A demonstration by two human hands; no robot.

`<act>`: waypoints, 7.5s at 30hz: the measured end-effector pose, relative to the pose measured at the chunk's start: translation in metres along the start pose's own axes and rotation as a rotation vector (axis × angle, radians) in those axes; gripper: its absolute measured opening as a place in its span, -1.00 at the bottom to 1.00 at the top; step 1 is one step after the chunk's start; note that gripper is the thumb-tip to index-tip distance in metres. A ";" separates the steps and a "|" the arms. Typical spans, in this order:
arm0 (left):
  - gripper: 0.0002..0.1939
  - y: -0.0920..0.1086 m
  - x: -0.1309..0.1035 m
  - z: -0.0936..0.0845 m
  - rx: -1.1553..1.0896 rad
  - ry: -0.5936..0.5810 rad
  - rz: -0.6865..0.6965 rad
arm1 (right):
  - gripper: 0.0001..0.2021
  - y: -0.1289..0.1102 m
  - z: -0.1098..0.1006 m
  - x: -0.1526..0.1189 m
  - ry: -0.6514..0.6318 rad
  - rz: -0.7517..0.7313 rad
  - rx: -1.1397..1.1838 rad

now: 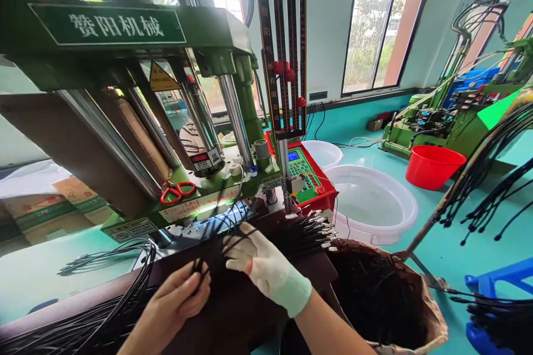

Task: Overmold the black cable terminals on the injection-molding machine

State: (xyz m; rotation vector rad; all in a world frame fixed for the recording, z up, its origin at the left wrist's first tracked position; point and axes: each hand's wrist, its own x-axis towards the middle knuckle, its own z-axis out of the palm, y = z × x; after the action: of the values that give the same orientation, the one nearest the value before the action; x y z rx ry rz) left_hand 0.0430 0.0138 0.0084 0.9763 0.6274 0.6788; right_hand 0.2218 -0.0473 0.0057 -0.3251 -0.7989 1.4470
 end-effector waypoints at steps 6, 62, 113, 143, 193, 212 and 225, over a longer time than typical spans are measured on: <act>-0.55 -0.054 0.005 0.016 0.260 0.201 -0.056 | -0.70 -0.028 0.019 0.013 0.123 -0.224 -0.033; -0.65 -0.088 0.043 0.098 -0.074 -0.312 -0.229 | -0.65 -0.060 -0.046 -0.023 0.175 0.228 -0.862; -0.73 -0.051 0.020 0.096 -0.072 -0.246 -0.204 | -0.83 -0.084 -0.003 -0.052 -0.240 0.098 -1.777; -0.58 -0.092 0.029 0.064 -0.246 0.058 -0.223 | -0.66 -0.027 -0.079 0.061 0.034 0.136 -2.005; -0.62 -0.090 0.046 0.081 0.152 0.060 -0.184 | -0.68 -0.009 -0.058 -0.051 0.558 0.310 -0.889; -0.72 -0.081 0.049 0.066 0.308 -0.043 -0.183 | -0.47 -0.016 -0.052 -0.054 0.542 0.304 -0.834; -0.70 -0.085 0.055 0.068 0.302 -0.074 -0.198 | -0.42 -0.011 -0.053 -0.058 0.442 0.290 -0.892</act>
State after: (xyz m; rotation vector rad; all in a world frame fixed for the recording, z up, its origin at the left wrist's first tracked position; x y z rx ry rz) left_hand 0.1471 -0.0139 -0.0478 1.1939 0.7640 0.3772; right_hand 0.2693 -0.0903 -0.0416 -1.4338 -1.0142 1.1298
